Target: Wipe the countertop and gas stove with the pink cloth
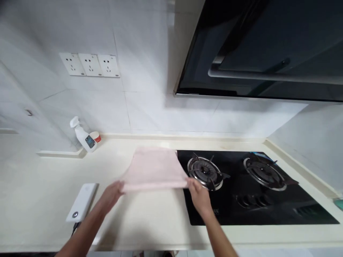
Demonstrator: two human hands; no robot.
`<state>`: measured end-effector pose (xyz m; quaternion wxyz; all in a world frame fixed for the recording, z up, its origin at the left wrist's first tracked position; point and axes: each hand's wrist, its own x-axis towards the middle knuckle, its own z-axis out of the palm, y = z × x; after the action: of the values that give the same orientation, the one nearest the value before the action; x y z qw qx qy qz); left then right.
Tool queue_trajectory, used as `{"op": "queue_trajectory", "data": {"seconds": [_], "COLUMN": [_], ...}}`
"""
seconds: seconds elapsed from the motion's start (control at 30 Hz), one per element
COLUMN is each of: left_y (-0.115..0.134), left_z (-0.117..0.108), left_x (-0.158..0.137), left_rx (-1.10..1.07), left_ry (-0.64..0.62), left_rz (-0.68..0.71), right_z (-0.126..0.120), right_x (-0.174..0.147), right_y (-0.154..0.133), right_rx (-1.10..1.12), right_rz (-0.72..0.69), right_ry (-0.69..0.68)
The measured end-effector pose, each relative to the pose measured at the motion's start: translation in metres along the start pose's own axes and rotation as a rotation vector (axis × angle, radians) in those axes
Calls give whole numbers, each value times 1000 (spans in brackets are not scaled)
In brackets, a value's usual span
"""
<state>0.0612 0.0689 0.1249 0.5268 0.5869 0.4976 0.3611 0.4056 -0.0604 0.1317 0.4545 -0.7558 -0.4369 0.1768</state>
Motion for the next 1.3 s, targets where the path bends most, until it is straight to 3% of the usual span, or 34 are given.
{"op": "queue_trajectory", "data": {"seconds": [0.1, 0.17, 0.3, 0.37, 0.53, 0.83, 0.93, 1.17, 1.3], "left_y": [-55, -77, -88, -82, -60, -55, -41, -17, -38], "left_z": [-5, -17, -43, -51, -55, -42, -37, -3, 9], "left_x": [-48, -70, -85, -82, -58, -19, 7, 115, 125], "left_rx": [41, 81, 171, 249, 314, 276, 299, 256, 269], "left_ry": [-59, -81, -109, -121, -196, -150, -91, 69, 171], "left_rz": [-203, -257, -220, -216, -210, -137, -95, -74, -112], "right_z": [17, 16, -8, -21, -33, -19, -16, 21, 39], "right_x": [-82, -121, -140, -128, -87, -67, -35, 87, 86], "right_y": [56, 73, 65, 51, 21, 49, 48, 37, 47], "right_rx": [17, 3, 1, -4, -76, 49, 15, -52, -183], "right_rz": [219, 296, 373, 368, 191, 205, 163, 123, 153], "right_ry": [-68, -106, -354, -454, -455, -523, -445, -79, -26]}}
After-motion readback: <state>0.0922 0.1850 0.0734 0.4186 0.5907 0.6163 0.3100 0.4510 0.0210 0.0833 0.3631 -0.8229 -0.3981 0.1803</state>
